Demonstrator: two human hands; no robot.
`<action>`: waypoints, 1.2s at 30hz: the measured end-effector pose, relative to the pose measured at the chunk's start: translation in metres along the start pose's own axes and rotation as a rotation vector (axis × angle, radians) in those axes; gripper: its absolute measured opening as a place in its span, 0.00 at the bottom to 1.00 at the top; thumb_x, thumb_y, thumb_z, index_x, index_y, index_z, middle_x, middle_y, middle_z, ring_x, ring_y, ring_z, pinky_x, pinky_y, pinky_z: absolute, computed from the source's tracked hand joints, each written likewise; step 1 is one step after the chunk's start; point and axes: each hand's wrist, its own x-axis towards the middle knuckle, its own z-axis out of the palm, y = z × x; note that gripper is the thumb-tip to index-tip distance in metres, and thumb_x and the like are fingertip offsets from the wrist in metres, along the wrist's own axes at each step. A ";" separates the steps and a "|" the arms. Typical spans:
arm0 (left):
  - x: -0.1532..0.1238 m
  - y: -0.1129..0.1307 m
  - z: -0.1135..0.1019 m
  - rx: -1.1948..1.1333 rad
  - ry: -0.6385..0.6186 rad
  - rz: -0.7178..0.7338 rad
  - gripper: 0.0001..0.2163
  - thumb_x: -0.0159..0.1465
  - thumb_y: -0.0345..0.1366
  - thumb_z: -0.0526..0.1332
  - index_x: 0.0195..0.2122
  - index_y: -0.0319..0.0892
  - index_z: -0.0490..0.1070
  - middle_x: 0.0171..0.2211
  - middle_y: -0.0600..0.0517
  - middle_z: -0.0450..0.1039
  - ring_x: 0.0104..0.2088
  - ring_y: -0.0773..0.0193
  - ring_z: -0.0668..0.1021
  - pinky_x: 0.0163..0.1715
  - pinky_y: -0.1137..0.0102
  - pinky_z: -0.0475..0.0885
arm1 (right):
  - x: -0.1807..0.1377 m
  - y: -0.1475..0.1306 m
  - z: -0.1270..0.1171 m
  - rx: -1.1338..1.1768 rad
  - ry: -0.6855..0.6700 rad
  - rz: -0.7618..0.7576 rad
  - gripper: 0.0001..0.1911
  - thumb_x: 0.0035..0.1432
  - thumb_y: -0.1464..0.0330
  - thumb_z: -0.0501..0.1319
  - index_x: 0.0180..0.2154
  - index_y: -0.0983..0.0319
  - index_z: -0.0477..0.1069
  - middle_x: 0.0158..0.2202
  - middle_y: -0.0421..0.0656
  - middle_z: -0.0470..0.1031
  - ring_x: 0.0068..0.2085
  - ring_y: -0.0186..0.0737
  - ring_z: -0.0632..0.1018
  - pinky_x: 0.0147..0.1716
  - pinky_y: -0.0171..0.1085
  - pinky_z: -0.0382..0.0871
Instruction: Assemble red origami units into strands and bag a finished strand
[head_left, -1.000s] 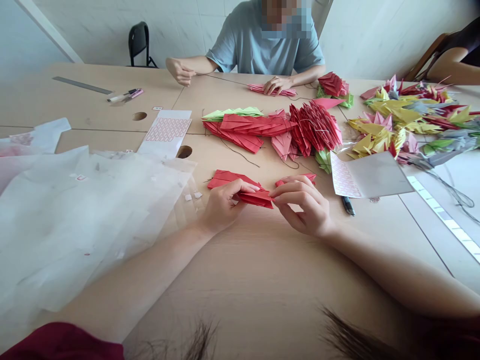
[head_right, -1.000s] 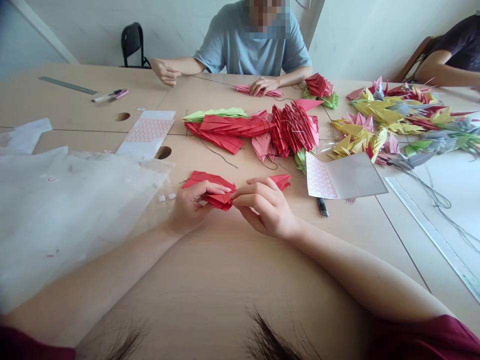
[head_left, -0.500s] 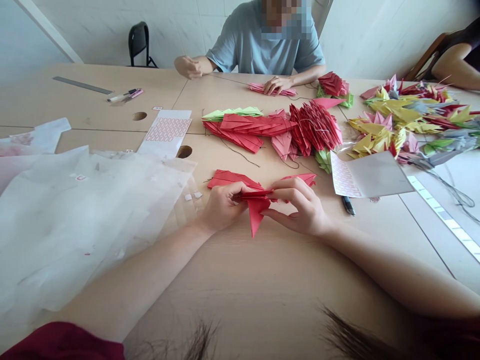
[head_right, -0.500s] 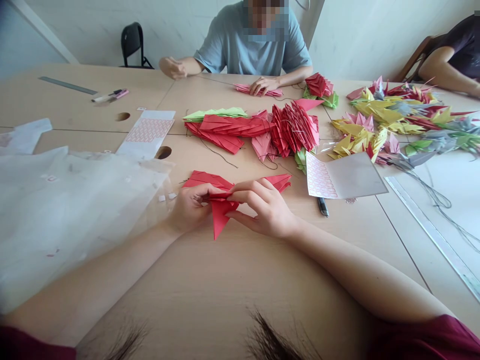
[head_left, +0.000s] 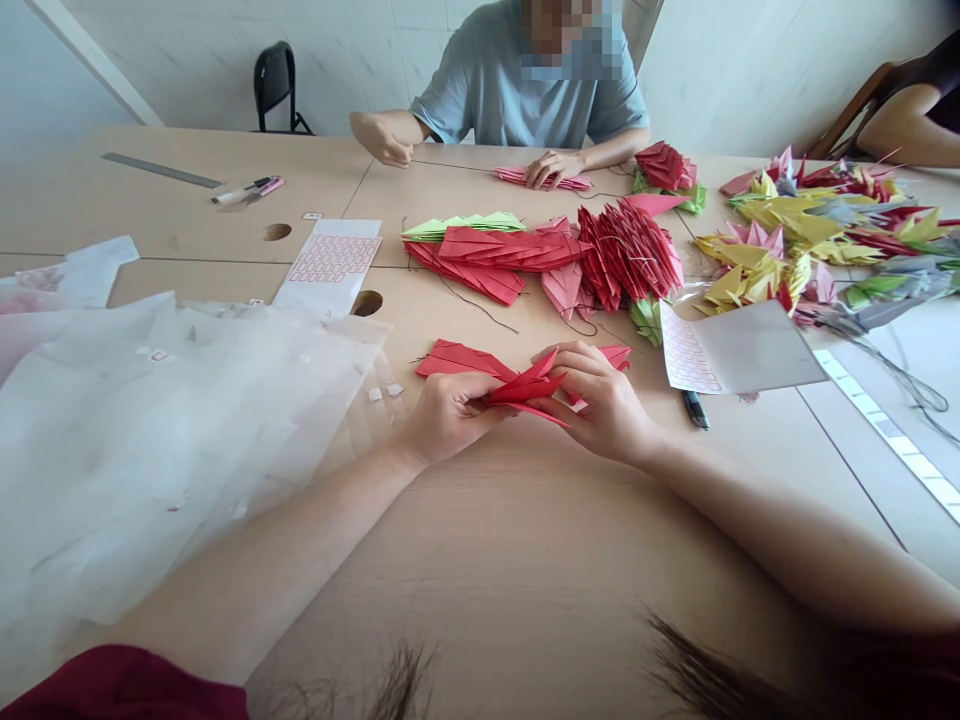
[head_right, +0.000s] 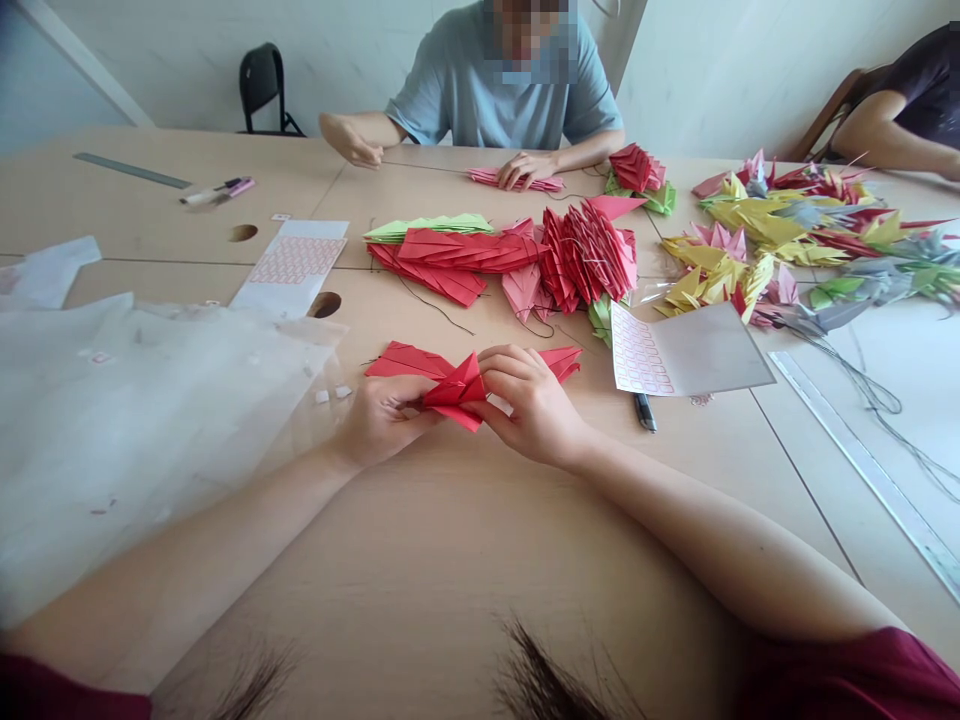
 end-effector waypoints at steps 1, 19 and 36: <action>0.000 0.001 0.000 0.006 -0.004 0.014 0.04 0.61 0.33 0.65 0.35 0.40 0.79 0.30 0.51 0.80 0.28 0.66 0.79 0.27 0.73 0.73 | 0.000 0.000 0.000 0.005 0.002 -0.003 0.06 0.59 0.72 0.63 0.32 0.59 0.66 0.37 0.45 0.75 0.47 0.47 0.74 0.44 0.46 0.69; 0.001 0.002 0.002 0.093 0.070 0.068 0.06 0.62 0.36 0.64 0.31 0.40 0.76 0.27 0.51 0.75 0.26 0.67 0.74 0.26 0.72 0.69 | 0.002 -0.008 -0.004 -0.008 0.197 0.002 0.05 0.57 0.72 0.64 0.35 0.57 0.69 0.47 0.47 0.74 0.47 0.48 0.75 0.43 0.49 0.70; 0.000 0.003 0.002 0.191 0.125 0.124 0.06 0.61 0.38 0.66 0.34 0.41 0.80 0.27 0.50 0.78 0.27 0.66 0.76 0.28 0.71 0.71 | -0.007 -0.009 0.001 0.467 0.091 0.246 0.37 0.56 0.60 0.67 0.61 0.57 0.52 0.44 0.46 0.74 0.44 0.44 0.77 0.39 0.42 0.74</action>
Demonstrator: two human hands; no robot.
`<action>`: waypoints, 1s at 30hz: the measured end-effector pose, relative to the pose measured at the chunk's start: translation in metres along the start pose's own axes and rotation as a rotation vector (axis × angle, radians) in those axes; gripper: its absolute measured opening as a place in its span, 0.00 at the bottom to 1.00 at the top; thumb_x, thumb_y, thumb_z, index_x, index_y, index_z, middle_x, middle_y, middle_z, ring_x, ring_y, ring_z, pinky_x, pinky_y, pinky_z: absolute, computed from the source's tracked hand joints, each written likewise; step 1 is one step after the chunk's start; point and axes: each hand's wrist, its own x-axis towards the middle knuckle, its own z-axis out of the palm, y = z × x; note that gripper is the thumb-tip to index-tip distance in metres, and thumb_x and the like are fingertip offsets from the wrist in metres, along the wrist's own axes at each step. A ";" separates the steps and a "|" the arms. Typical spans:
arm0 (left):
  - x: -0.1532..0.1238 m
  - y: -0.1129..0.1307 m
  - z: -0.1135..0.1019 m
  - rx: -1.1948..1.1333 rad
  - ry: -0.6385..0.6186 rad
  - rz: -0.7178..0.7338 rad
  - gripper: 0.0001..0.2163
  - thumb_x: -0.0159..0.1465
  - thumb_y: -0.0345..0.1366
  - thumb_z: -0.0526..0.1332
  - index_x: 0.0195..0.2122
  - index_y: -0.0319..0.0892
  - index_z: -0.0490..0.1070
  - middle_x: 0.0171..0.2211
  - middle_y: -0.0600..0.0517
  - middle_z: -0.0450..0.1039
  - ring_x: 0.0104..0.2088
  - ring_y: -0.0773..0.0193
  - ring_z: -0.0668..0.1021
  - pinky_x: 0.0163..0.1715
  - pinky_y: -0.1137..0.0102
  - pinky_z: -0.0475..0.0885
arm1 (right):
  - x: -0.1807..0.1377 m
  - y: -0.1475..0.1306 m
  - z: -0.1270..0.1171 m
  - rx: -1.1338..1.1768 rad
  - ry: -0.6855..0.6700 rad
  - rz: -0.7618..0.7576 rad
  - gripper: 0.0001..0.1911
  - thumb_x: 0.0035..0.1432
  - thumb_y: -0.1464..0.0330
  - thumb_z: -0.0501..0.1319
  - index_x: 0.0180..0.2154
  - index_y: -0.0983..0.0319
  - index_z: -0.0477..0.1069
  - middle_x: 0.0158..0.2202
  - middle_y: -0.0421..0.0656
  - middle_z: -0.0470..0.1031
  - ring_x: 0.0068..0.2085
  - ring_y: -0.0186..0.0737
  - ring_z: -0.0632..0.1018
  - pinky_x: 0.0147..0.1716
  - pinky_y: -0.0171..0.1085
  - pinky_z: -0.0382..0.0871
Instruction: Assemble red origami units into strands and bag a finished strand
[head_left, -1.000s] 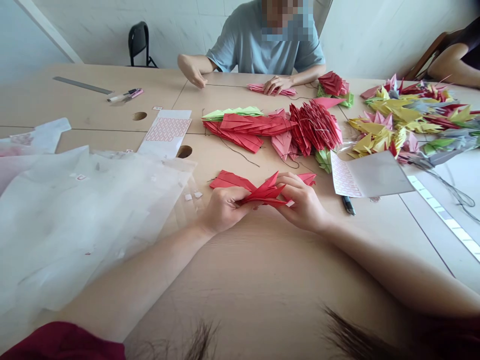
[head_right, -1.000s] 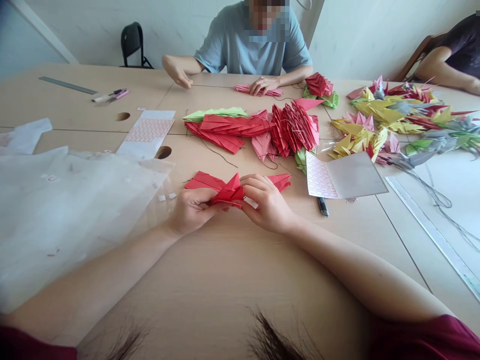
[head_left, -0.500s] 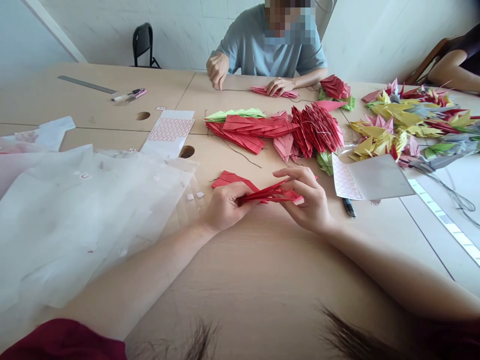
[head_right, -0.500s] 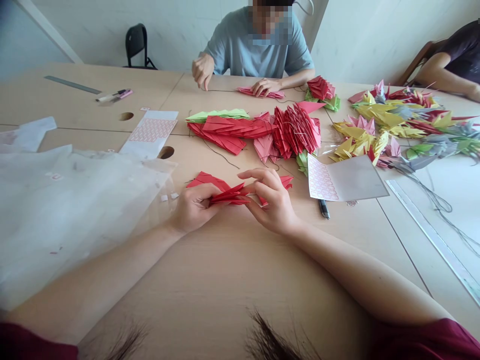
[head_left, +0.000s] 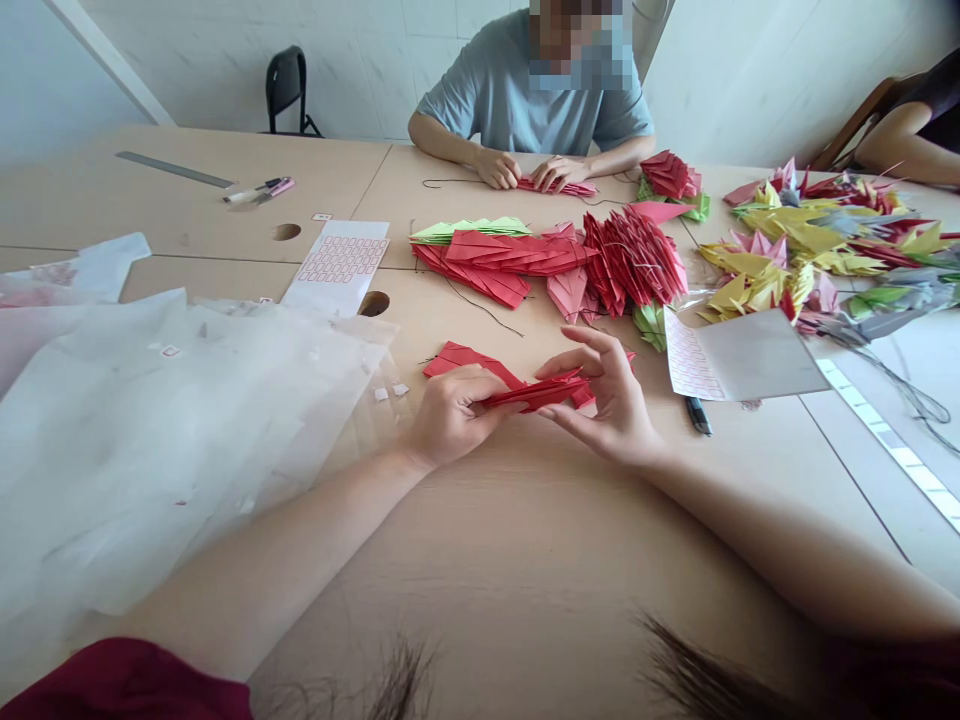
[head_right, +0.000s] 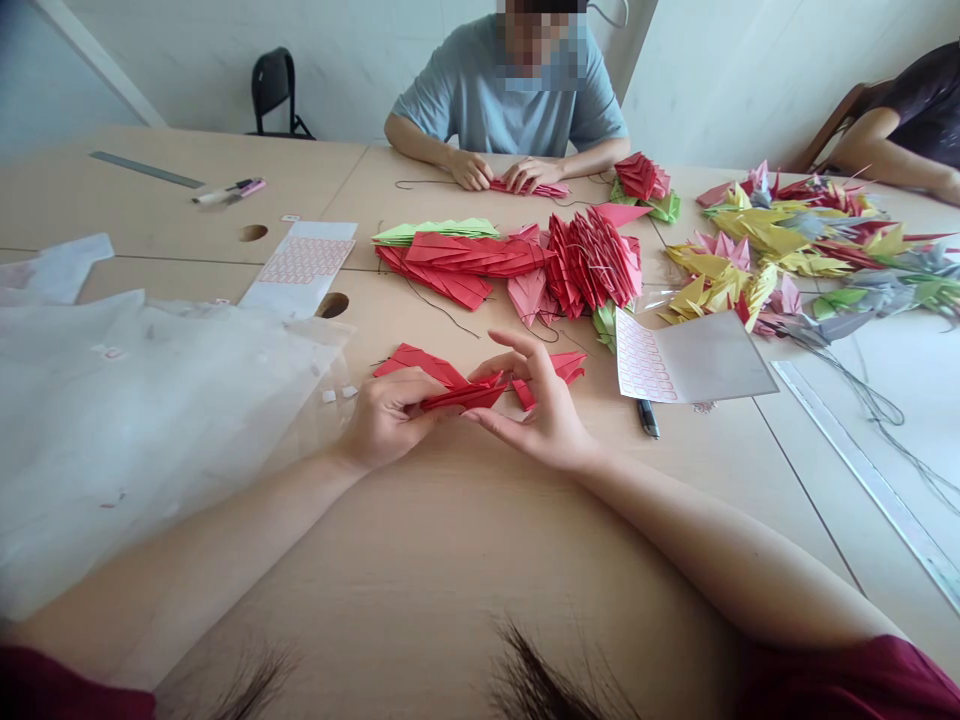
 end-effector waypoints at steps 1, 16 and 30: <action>0.000 0.000 0.000 -0.005 -0.002 -0.002 0.06 0.62 0.38 0.66 0.34 0.42 0.80 0.27 0.50 0.79 0.27 0.65 0.76 0.29 0.70 0.71 | 0.001 0.000 0.001 -0.050 -0.002 0.010 0.33 0.57 0.62 0.67 0.60 0.57 0.56 0.43 0.45 0.74 0.42 0.42 0.77 0.37 0.41 0.74; 0.000 0.000 -0.004 -0.112 -0.123 -0.122 0.15 0.68 0.40 0.56 0.27 0.41 0.74 0.23 0.52 0.70 0.27 0.66 0.70 0.28 0.69 0.66 | 0.004 0.004 0.003 -0.284 -0.014 -0.013 0.04 0.60 0.66 0.64 0.33 0.60 0.75 0.33 0.43 0.74 0.33 0.39 0.73 0.30 0.39 0.68; 0.000 -0.002 0.001 0.112 -0.060 0.047 0.03 0.61 0.34 0.65 0.33 0.46 0.79 0.30 0.54 0.80 0.34 0.62 0.76 0.41 0.64 0.68 | 0.005 0.003 0.002 -0.258 -0.021 -0.119 0.02 0.58 0.67 0.65 0.35 0.59 0.74 0.37 0.44 0.75 0.39 0.42 0.76 0.38 0.43 0.73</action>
